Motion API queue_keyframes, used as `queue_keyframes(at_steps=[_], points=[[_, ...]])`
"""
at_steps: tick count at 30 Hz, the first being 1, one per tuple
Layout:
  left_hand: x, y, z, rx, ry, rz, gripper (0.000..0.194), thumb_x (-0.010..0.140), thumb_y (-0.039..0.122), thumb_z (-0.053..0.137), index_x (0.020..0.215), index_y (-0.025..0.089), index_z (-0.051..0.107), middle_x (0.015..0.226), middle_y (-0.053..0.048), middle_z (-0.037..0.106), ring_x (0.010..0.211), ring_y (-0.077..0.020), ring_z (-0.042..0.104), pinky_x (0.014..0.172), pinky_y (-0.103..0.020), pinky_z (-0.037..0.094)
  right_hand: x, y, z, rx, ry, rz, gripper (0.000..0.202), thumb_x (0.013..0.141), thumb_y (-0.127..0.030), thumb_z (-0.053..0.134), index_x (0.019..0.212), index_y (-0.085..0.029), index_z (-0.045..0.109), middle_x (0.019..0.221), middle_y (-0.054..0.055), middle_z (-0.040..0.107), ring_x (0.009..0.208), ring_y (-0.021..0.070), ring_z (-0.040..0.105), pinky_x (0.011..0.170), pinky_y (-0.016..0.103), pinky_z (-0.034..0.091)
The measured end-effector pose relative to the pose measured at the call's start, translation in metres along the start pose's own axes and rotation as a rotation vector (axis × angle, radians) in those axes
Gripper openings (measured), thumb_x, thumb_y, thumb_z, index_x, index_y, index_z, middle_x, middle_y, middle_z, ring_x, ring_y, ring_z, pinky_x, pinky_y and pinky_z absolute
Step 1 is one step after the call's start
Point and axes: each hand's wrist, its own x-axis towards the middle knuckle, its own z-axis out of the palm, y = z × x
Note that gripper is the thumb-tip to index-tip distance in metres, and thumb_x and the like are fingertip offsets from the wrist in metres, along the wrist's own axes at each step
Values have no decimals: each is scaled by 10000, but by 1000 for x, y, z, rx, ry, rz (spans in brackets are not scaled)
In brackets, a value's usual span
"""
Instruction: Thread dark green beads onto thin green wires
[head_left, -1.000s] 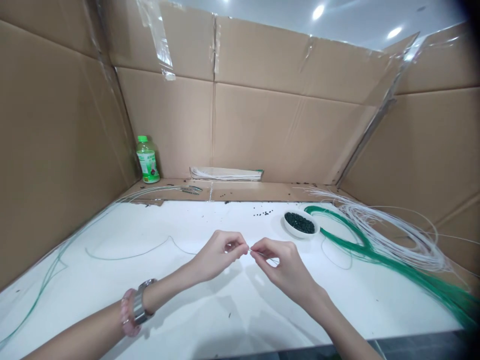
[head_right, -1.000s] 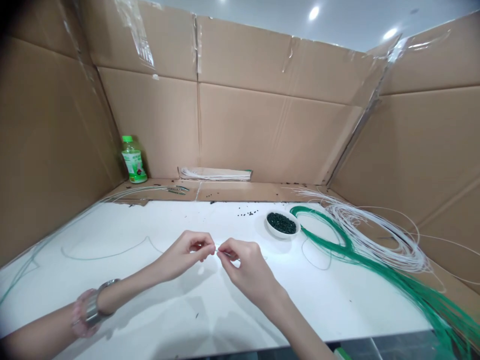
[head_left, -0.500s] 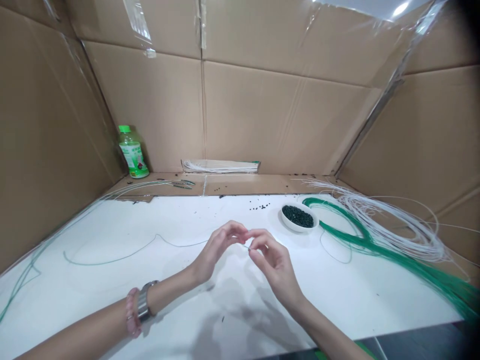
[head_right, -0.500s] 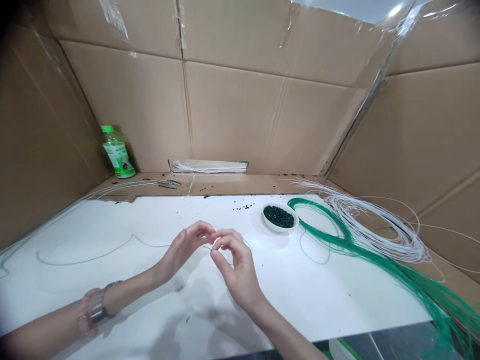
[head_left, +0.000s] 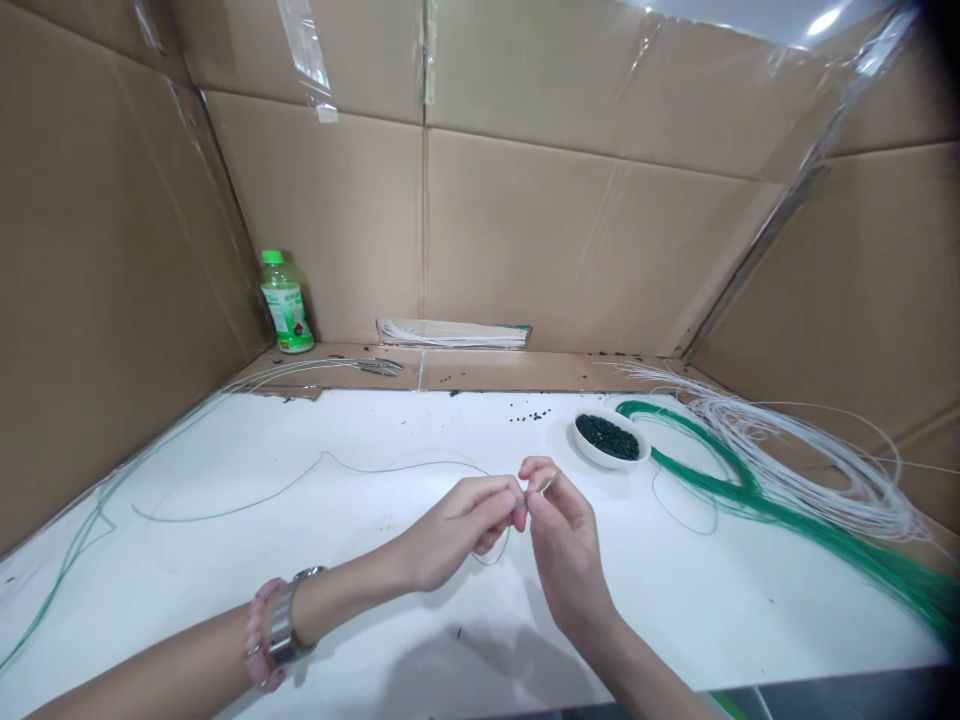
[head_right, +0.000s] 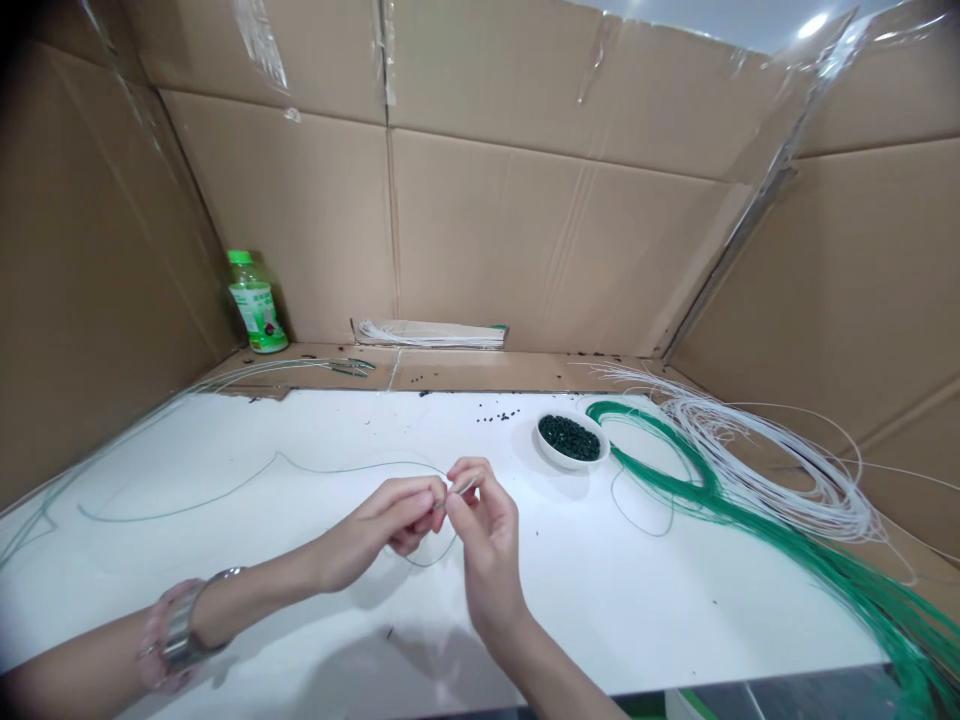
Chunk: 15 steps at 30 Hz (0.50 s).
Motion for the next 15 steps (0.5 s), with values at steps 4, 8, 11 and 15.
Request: queue_keyframes(at_steps=[4,8,11,15], points=[[-5,4,-6,269,82,36,302,873,371,456,690,152,554,537,56,292,503,-84,239,473,-228,180,0,-5,-13,-135,-80,-42,81,801,-262,600,741,-211,581,709,-7,500,635,115,481,611,247,406],[-11,5,-10,318,101,0,284,866,328,471,715,139,620,506,61,292,470,-73,186,451,-235,139,0,-14,-20,-278,-76,-55,24,764,-227,640,745,-216,632,664,-7,580,599,107,543,563,221,445],[-17,0,-14,307,113,-19,270,856,321,496,731,132,643,529,57,350,461,-59,161,445,-230,133,1,-17,-20,-284,-158,-12,15,746,-212,658,740,-214,645,651,-7,607,558,101,571,529,213,486],[-24,-8,-20,291,158,-8,244,841,319,529,758,130,657,597,31,473,479,-55,246,462,-212,195,4,-11,-19,-347,-228,-11,32,768,-197,640,746,-217,651,698,10,638,645,126,612,591,237,535]])
